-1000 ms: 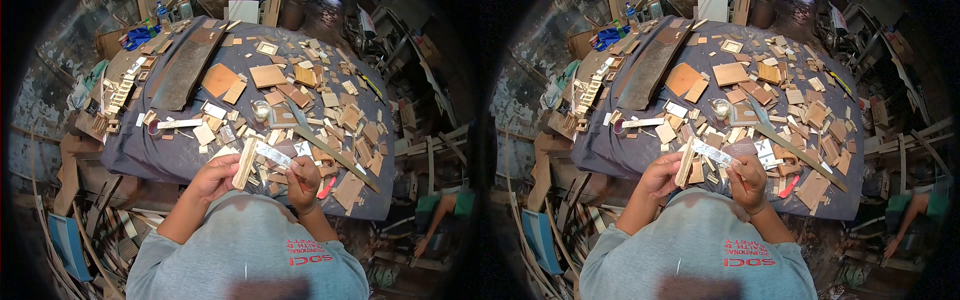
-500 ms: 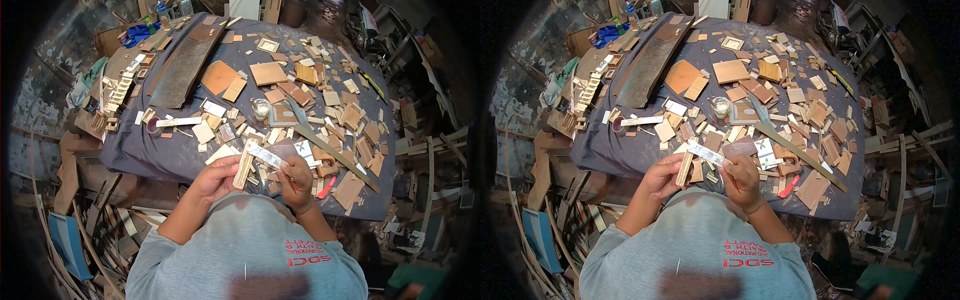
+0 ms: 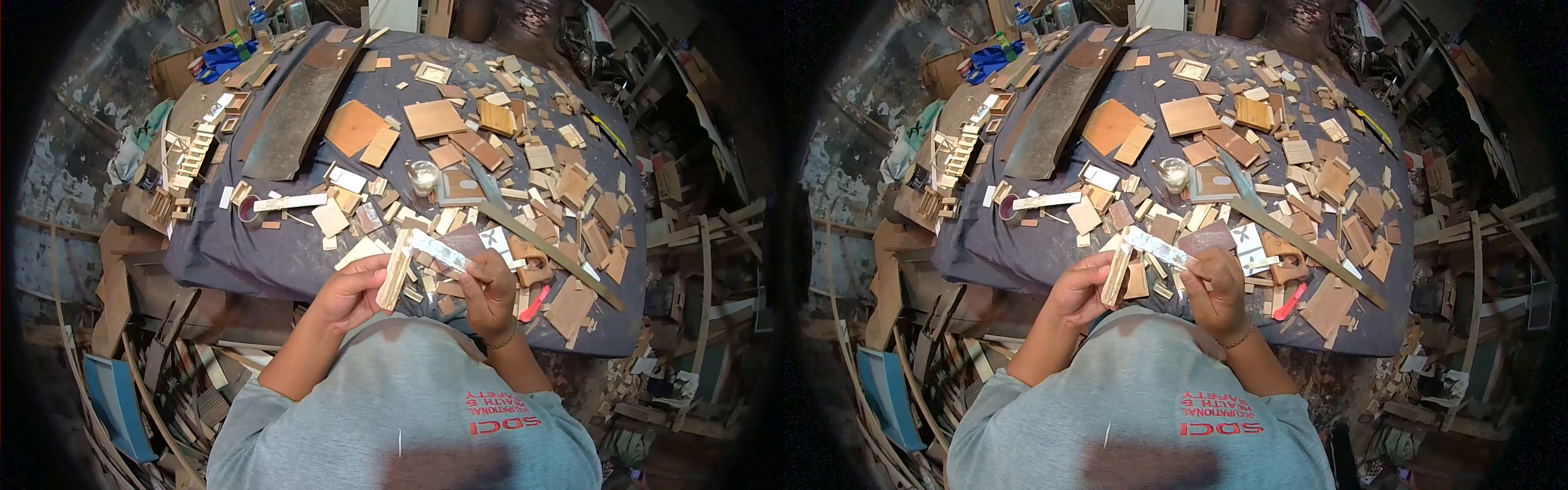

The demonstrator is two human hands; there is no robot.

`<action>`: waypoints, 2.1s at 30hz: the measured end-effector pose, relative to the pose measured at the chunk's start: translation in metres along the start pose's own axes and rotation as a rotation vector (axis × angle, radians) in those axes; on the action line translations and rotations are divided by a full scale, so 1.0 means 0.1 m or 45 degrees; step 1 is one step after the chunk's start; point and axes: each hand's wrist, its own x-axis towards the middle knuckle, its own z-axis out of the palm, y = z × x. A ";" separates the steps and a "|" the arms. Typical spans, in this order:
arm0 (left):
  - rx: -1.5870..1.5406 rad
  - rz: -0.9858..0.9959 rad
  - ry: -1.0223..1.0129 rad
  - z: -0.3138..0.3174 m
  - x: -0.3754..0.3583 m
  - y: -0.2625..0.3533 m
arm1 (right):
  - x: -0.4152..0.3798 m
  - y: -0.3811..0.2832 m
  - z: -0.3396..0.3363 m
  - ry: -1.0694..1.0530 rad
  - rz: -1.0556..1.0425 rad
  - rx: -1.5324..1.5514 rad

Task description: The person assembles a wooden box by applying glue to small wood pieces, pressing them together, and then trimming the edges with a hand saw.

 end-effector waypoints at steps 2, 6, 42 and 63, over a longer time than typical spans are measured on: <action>0.001 -0.008 -0.008 0.00 0.00 -0.01 | 0.04 -0.01 0.00 -0.046 -0.060 -0.062; -0.038 -0.002 -0.027 -0.05 0.00 0.00 | 0.08 -0.03 0.02 -0.158 -0.249 -0.224; -0.038 0.049 0.206 -0.04 0.01 -0.02 | 0.03 -0.10 -0.13 -0.115 0.694 0.987; -0.449 -0.111 -0.120 -0.09 0.20 -0.27 | 0.05 0.13 0.25 -0.057 0.311 0.385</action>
